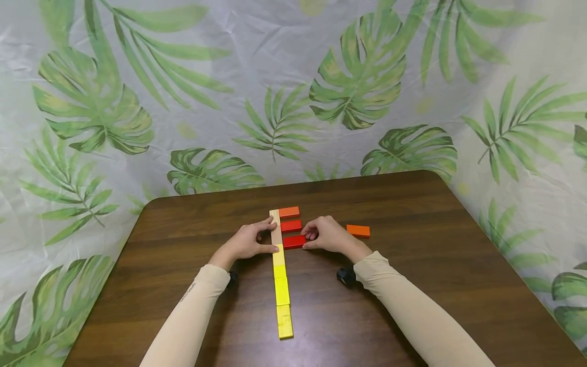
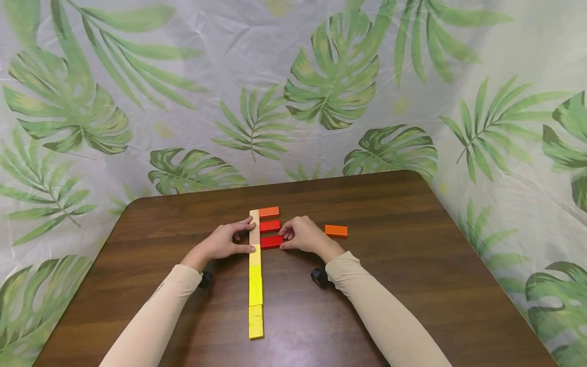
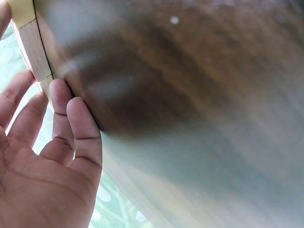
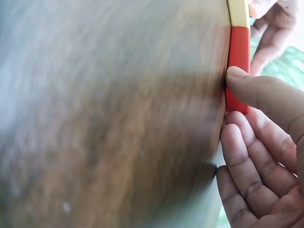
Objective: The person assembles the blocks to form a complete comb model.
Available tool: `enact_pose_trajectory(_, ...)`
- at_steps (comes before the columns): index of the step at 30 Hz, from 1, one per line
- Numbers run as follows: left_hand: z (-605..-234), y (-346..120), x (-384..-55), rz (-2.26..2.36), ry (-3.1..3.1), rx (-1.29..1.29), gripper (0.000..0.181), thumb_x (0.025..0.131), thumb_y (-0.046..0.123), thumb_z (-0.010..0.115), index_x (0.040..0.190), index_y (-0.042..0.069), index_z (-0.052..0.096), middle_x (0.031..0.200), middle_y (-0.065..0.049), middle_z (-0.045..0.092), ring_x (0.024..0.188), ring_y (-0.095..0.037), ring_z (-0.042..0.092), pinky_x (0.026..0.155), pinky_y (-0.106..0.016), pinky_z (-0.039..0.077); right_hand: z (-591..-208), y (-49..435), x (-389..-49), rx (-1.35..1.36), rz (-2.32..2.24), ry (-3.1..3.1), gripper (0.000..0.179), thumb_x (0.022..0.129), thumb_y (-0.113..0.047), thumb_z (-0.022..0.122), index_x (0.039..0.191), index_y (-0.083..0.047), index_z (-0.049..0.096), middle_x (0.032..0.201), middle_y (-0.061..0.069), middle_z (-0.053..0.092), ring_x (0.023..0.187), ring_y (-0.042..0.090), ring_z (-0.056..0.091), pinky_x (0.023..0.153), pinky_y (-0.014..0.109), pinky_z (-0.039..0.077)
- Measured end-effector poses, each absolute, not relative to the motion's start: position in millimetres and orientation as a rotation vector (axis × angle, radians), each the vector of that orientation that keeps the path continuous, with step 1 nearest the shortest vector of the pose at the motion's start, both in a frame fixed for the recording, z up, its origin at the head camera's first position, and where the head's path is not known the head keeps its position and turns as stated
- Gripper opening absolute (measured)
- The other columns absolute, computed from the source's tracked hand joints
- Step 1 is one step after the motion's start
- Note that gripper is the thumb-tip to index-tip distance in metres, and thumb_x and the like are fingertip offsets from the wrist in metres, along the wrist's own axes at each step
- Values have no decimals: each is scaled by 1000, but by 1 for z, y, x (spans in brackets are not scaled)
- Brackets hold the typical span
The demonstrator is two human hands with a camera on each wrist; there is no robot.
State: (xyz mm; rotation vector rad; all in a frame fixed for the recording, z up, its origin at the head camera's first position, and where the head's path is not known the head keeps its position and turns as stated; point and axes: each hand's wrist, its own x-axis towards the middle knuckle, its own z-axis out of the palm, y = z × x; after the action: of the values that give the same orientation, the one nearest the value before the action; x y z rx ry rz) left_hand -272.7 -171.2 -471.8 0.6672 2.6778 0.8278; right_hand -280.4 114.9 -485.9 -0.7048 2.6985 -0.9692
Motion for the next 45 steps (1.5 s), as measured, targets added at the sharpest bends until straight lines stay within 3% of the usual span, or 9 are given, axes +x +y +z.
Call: enact_pose_trajectory(45,-476,-171,-270,850,2675,647,75,93,38,86,157,11,57,175,-6,37,118,-32,68,109,-48,55,-481,107,-276,-587,-971,2688,27,83,-17,95,104,-9,79,91,-1,74,81,8,65,82,25,60)
